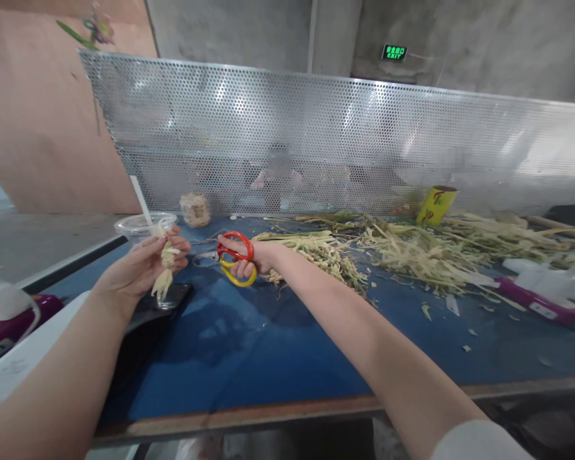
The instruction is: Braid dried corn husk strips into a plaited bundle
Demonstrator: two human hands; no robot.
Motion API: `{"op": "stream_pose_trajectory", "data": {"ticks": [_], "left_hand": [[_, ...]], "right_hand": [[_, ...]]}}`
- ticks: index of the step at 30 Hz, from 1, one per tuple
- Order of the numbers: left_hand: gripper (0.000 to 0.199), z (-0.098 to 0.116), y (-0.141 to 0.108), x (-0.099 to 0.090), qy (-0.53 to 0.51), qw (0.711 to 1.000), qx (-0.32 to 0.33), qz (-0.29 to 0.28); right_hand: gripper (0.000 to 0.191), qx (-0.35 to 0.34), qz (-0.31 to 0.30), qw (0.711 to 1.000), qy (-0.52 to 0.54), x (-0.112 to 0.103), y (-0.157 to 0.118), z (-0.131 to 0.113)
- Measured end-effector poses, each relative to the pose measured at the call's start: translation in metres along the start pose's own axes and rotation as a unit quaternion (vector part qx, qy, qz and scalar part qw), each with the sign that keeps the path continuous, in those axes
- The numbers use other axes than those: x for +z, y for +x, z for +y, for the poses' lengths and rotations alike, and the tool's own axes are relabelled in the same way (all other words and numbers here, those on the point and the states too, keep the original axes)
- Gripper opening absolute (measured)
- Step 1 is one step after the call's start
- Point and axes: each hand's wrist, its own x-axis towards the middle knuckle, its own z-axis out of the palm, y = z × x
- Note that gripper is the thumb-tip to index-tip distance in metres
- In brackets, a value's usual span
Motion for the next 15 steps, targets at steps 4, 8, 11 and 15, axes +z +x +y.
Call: {"op": "stream_pose_trajectory", "data": {"ticks": [4, 8, 11, 15], "left_hand": [[0.030, 0.001, 0.000, -0.003, -0.025, 0.998, -0.005, -0.057], [0.017, 0.001, 0.003, -0.007, -0.038, 0.996, -0.009, -0.086], [0.017, 0.000, 0.005, -0.010, -0.033, 0.995, -0.011, -0.091], [0.020, -0.002, 0.009, -0.008, -0.020, 0.996, 0.004, -0.081]], "right_hand": [[0.058, -0.037, 0.025, 0.999, -0.026, 0.002, -0.007, 0.000], [0.062, -0.097, 0.041, 0.990, -0.095, 0.016, -0.036, -0.005], [0.052, -0.205, 0.174, 0.947, -0.175, 0.031, -0.076, 0.002], [0.033, -0.192, 0.428, 0.835, -0.287, 0.030, -0.137, 0.045]]}}
